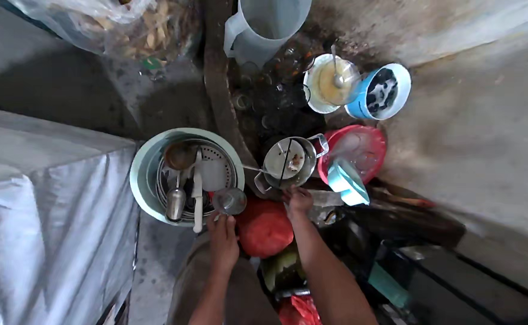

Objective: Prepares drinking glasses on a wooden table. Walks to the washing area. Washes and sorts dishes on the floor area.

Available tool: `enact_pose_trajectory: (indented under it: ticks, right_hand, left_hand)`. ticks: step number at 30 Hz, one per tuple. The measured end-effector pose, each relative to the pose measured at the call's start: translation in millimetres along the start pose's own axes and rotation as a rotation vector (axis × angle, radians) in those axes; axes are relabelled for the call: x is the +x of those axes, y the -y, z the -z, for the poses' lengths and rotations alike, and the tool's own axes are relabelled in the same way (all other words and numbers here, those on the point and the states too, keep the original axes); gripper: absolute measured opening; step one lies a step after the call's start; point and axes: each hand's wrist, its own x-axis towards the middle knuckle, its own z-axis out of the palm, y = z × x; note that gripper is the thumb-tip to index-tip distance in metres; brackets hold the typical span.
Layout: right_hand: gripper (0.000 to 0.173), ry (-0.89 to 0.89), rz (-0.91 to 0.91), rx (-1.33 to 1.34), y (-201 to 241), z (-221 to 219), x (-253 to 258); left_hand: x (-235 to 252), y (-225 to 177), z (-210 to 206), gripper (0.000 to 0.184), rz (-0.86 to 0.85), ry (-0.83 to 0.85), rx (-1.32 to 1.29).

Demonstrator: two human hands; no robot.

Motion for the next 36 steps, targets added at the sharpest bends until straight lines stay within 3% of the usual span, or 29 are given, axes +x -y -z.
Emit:
enact_pose_trajectory:
  ticks: [4,8,11,13,17,22,27,29,34,36]
  right_hand:
    - [0.049,-0.093,0.277,-0.504,5.9,8.7,-14.7]
    - [0.043,0.092,0.516,-0.702,42.5,-9.7,-0.5]
    - [0.075,0.284,0.527,-0.808,70.8,-33.6,23.2]
    - [0.083,0.401,0.494,-0.865,80.3,-44.4,25.1]
    - [0.051,0.479,0.472,-0.877,71.5,-52.3,13.0]
    - [0.045,0.525,0.531,-0.910,45.4,-54.7,2.1]
    - [0.029,0.370,0.749,-0.897,31.0,-46.0,-20.0]
    - [0.029,0.287,0.756,-0.851,30.7,-38.7,-37.8]
    - [0.044,0.304,0.426,-0.652,36.8,-44.6,-49.2]
    - [0.055,0.302,0.395,-0.658,45.6,-58.5,-46.0]
  left_hand:
    - [1.5,3.0,1.7,0.038,-0.023,0.018,0.011]
    - [-0.2,4.2,5.0,0.039,0.013,0.032,-0.036]
    - [-0.9,5.8,6.9,0.038,0.020,0.037,-0.059]
    - [-1.1,6.2,8.3,0.038,0.023,0.036,-0.063]
    - [-2.1,1.7,11.5,0.038,0.049,0.031,-0.063]
    - [-1.9,2.6,14.2,0.038,0.058,0.023,-0.064]
    - [0.9,1.4,21.5,0.041,0.056,0.026,-0.085]
    - [2.4,0.6,25.5,0.040,0.044,0.012,-0.114]
    - [3.7,1.3,39.7,0.039,0.035,-0.006,-0.148]
    - [4.8,4.3,44.7,0.038,0.025,-0.019,-0.158]
